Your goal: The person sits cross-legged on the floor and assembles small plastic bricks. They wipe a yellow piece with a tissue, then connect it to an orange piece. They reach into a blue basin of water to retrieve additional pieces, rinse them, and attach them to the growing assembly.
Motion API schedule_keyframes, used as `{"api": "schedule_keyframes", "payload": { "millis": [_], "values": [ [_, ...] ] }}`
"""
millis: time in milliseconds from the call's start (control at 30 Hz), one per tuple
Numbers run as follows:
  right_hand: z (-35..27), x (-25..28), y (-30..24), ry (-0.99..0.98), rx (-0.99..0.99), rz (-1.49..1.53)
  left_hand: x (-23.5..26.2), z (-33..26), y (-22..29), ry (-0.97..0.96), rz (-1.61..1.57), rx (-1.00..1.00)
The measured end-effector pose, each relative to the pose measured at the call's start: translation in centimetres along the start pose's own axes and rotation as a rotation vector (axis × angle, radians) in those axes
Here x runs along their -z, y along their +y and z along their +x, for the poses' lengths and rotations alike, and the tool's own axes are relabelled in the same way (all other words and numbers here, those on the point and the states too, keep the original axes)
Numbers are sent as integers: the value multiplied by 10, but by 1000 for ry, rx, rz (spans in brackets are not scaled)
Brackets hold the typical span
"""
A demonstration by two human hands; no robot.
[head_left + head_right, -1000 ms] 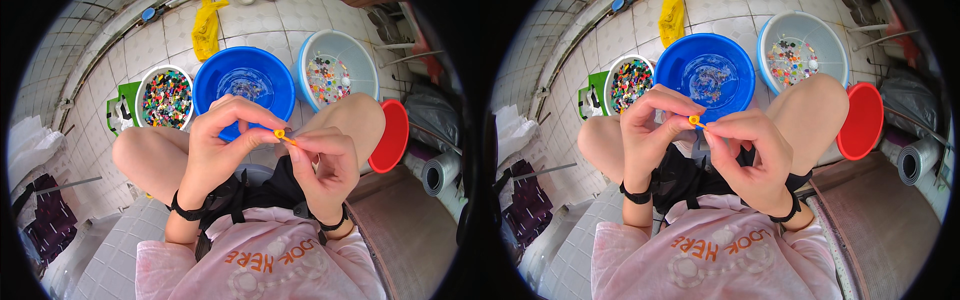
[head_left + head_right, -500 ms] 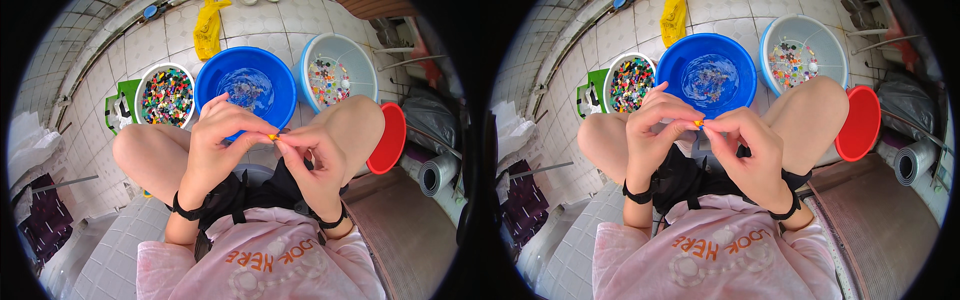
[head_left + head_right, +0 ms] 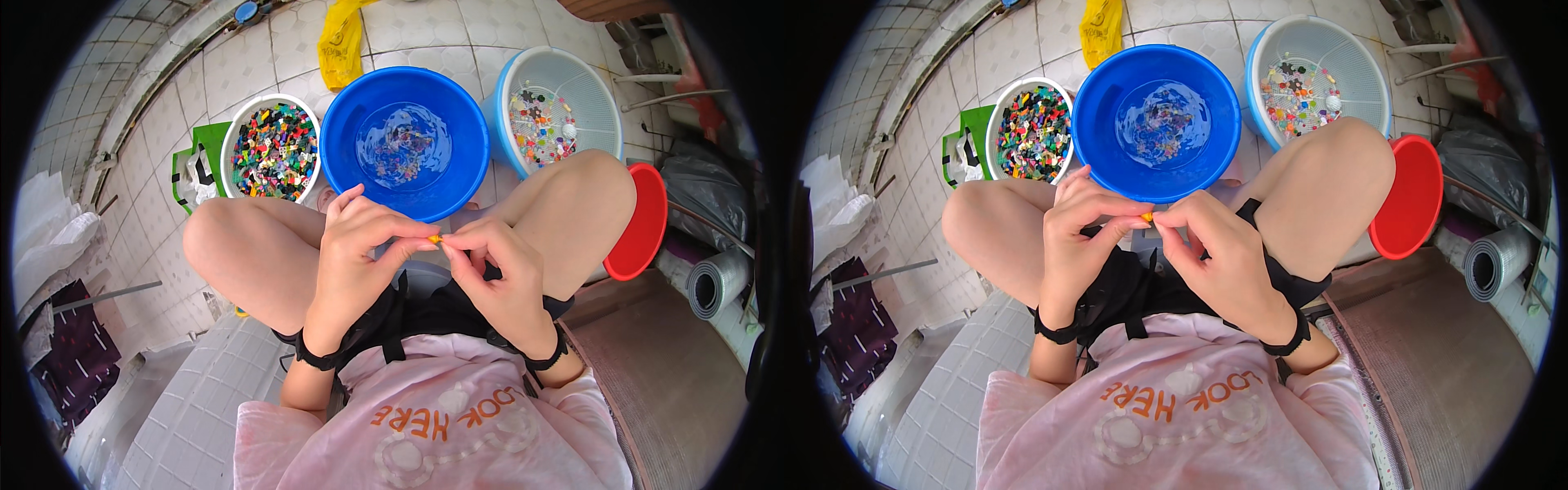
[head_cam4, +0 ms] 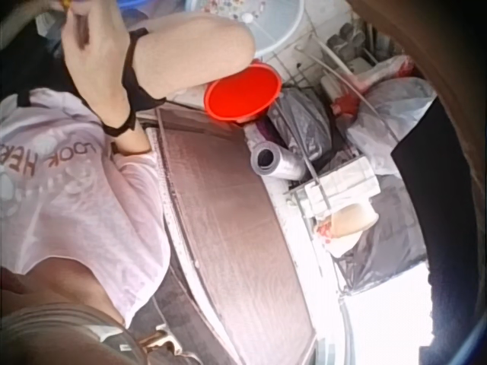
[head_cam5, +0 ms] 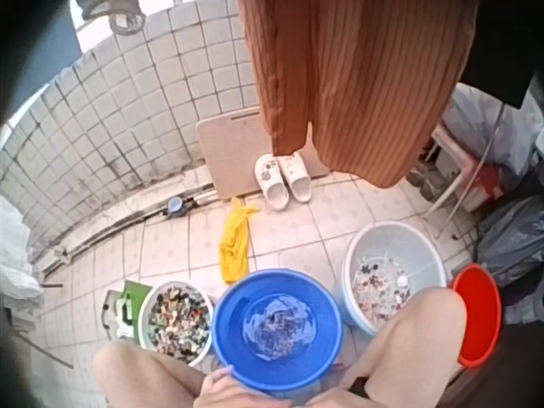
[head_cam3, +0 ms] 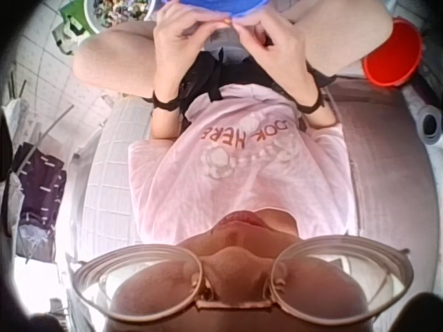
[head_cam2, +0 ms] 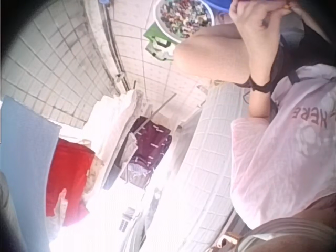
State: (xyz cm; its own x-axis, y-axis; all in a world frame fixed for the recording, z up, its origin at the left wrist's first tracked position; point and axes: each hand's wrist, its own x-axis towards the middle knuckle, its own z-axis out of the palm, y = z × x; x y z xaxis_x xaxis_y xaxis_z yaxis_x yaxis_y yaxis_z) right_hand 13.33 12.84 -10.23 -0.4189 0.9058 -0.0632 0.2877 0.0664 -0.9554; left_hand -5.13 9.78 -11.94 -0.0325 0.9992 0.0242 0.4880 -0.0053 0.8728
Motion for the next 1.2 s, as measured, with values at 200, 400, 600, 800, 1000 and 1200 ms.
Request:
{"api": "schedule_keyframes", "payload": {
  "millis": [200,400,600,800,1000,1200],
  "values": [
    [0,-5,2,48,11,-24,-4,-1,2,10,28,11],
    [1,-8,3,48,-6,-107,0,0,1,-4,49,13],
    [10,-21,2,43,6,-117,5,-4,-10,41,25,25],
    [19,-43,25,-89,-279,59,9,-19,-33,70,74,126],
    [68,-70,109,-151,-314,-61,4,-22,-63,135,36,234],
    [91,-75,148,-131,-389,-85,1,-15,-74,89,-88,400]
  ]
}}
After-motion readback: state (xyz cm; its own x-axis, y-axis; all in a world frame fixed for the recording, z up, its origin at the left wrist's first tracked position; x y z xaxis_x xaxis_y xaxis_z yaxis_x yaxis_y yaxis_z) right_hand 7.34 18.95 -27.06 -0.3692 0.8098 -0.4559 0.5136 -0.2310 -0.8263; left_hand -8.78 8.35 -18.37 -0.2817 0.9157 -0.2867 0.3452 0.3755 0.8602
